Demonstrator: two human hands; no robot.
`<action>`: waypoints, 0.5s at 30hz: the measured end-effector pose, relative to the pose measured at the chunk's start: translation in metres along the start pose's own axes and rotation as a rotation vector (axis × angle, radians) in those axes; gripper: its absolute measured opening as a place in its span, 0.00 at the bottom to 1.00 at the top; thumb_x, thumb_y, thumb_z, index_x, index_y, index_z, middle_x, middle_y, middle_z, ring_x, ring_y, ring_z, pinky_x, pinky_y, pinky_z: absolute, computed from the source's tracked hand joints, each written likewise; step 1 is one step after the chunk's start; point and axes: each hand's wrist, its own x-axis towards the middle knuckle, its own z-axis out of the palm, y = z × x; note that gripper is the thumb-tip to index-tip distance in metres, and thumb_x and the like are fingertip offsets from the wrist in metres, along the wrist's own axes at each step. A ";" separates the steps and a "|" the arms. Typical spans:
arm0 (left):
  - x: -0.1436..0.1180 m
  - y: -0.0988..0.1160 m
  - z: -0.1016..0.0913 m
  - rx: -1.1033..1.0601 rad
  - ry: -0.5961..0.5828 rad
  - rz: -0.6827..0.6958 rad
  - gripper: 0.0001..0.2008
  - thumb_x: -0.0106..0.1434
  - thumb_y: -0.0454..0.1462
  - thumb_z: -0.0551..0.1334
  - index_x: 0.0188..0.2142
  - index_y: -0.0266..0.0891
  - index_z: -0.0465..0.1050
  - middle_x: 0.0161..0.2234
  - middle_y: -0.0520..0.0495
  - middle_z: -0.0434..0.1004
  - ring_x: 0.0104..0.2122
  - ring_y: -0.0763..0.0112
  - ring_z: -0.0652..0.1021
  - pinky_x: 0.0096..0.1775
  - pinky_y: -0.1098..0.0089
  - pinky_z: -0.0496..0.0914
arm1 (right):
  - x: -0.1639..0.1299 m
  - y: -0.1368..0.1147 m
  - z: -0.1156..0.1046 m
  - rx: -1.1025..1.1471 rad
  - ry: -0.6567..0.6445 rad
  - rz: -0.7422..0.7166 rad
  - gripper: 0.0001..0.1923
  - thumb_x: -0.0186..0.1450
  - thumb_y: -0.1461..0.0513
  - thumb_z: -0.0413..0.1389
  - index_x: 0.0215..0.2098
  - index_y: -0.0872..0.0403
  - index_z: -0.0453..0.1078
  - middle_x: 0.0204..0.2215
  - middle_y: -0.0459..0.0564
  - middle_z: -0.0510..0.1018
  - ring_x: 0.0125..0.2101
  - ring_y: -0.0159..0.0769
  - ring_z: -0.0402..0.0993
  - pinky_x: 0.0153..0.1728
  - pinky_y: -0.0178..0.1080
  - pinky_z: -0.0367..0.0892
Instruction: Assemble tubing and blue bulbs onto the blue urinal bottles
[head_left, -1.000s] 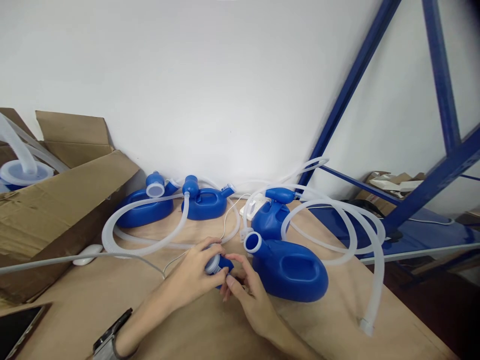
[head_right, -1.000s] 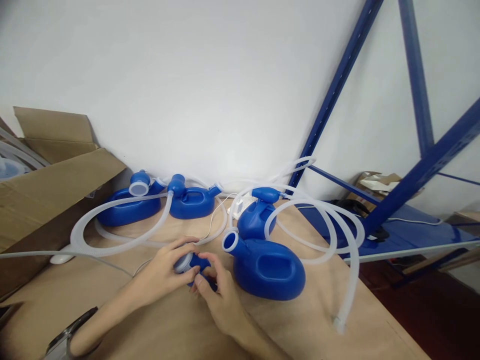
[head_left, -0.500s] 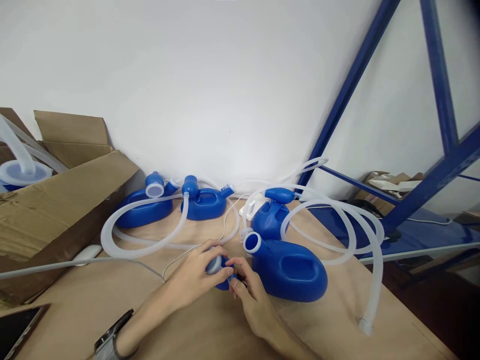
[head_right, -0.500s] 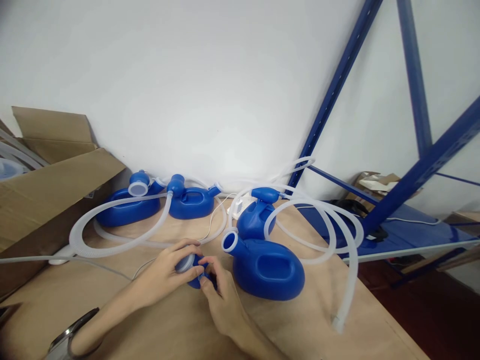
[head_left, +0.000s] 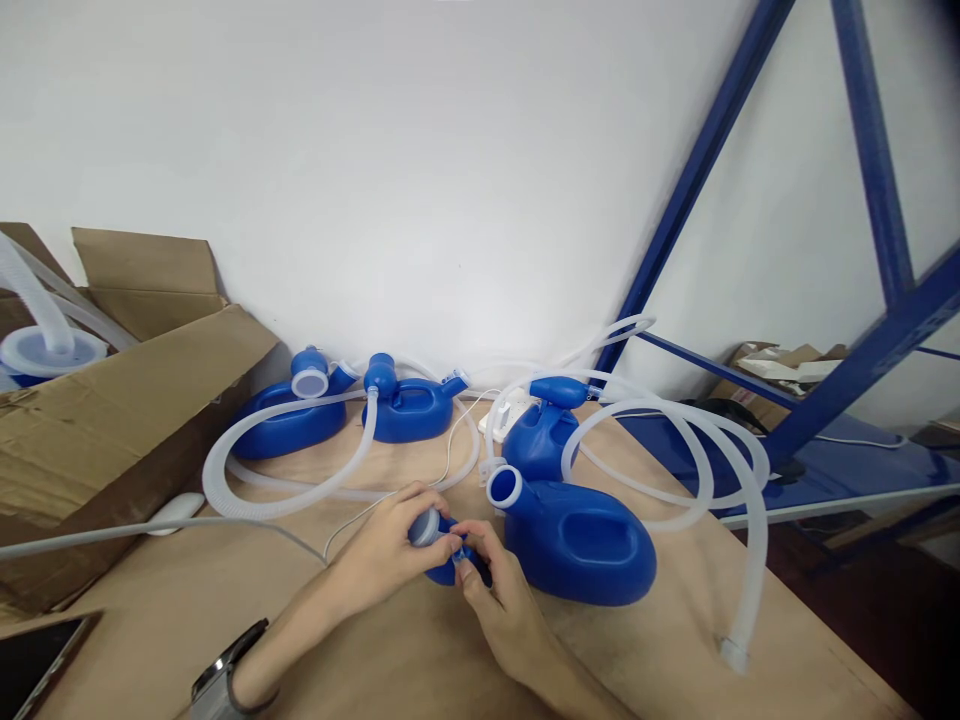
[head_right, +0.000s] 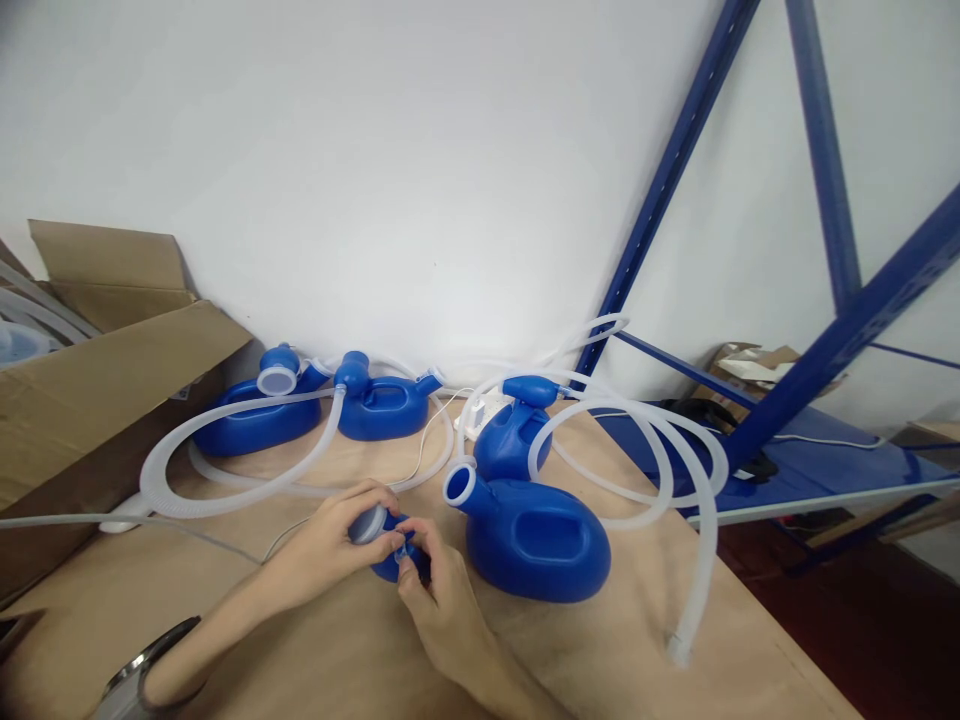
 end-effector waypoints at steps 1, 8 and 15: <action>0.000 -0.001 0.001 0.009 0.011 0.003 0.09 0.65 0.44 0.63 0.38 0.42 0.74 0.40 0.48 0.78 0.41 0.61 0.79 0.46 0.62 0.71 | -0.001 0.001 0.001 0.009 0.006 -0.007 0.17 0.74 0.52 0.50 0.57 0.50 0.65 0.37 0.48 0.78 0.33 0.36 0.72 0.35 0.38 0.66; -0.002 0.002 0.009 0.005 0.057 0.039 0.08 0.65 0.43 0.62 0.38 0.42 0.73 0.40 0.47 0.77 0.40 0.61 0.79 0.43 0.63 0.71 | -0.005 0.004 0.003 0.102 0.090 0.031 0.18 0.72 0.55 0.53 0.58 0.48 0.60 0.43 0.50 0.76 0.37 0.37 0.74 0.38 0.39 0.70; -0.005 0.004 0.017 0.033 0.117 0.036 0.08 0.66 0.42 0.60 0.36 0.41 0.72 0.38 0.47 0.76 0.36 0.63 0.79 0.39 0.64 0.71 | -0.006 0.003 0.003 0.124 0.092 0.036 0.16 0.73 0.53 0.52 0.56 0.49 0.61 0.41 0.48 0.75 0.37 0.36 0.74 0.39 0.38 0.70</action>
